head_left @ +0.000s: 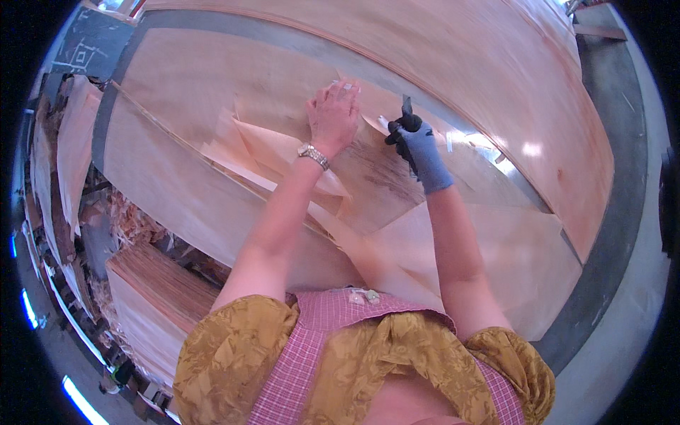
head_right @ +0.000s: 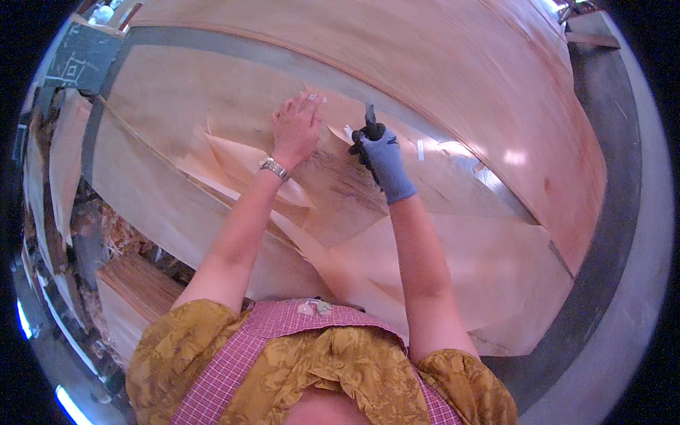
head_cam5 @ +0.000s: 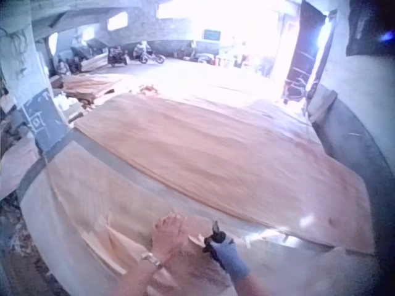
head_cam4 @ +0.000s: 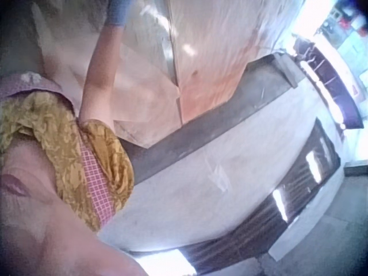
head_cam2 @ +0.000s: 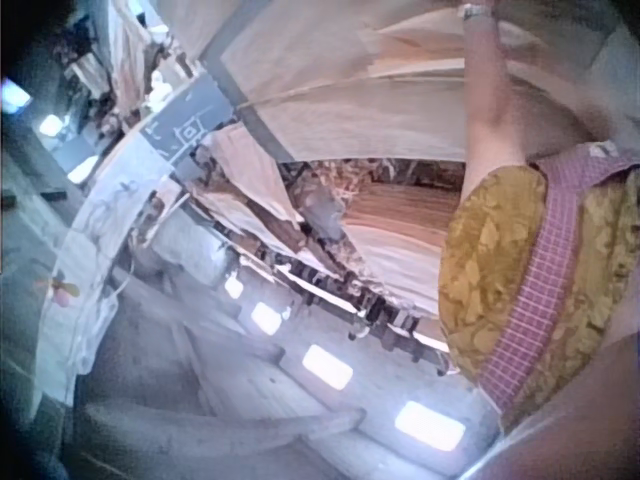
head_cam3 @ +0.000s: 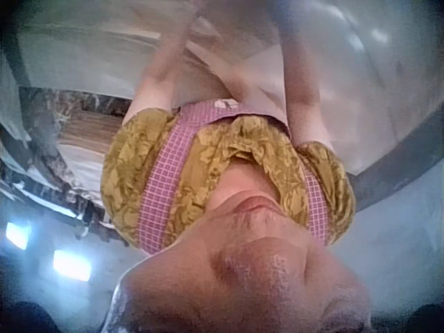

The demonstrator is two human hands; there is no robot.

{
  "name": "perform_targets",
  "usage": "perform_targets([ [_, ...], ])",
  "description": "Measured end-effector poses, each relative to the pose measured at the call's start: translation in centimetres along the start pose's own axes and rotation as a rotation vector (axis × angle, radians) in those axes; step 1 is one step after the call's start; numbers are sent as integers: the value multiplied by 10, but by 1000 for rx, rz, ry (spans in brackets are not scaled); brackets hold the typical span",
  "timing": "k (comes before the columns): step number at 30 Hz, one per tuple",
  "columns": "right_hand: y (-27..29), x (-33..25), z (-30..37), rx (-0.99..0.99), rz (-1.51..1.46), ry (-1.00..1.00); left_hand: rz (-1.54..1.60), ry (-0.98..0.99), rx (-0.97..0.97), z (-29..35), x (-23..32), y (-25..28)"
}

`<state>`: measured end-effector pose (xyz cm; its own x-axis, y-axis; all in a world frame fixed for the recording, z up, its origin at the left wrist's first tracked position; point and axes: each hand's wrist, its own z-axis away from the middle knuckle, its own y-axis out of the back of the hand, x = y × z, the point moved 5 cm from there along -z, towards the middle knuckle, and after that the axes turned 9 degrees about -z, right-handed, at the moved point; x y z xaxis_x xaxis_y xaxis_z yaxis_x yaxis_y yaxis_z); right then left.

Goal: The person trims thin wood veneers with a cutting tool on a table and then stacks the large sheets into separate piles.

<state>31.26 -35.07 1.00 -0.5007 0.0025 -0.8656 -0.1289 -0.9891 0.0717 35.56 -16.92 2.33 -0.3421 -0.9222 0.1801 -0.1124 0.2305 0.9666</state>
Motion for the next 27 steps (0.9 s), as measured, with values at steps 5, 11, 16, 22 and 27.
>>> perform_targets([
  [5, 10, 32, 8, 258, 531, 283, -15, -326, 82, 42, 41, -3],
  [11, 58, 31, 97, 351, 764, 249, 98, -284, 4, 47, 39, -3],
  [16, 90, 58, 252, 292, 690, 270, 149, -520, -278, 79, 31, 2],
  [22, 49, 90, 357, 307, 887, 135, -39, -735, -398, 171, 3, 70],
  [27, 37, 125, 375, 531, 881, 197, 162, -894, -152, 197, -5, 90],
])
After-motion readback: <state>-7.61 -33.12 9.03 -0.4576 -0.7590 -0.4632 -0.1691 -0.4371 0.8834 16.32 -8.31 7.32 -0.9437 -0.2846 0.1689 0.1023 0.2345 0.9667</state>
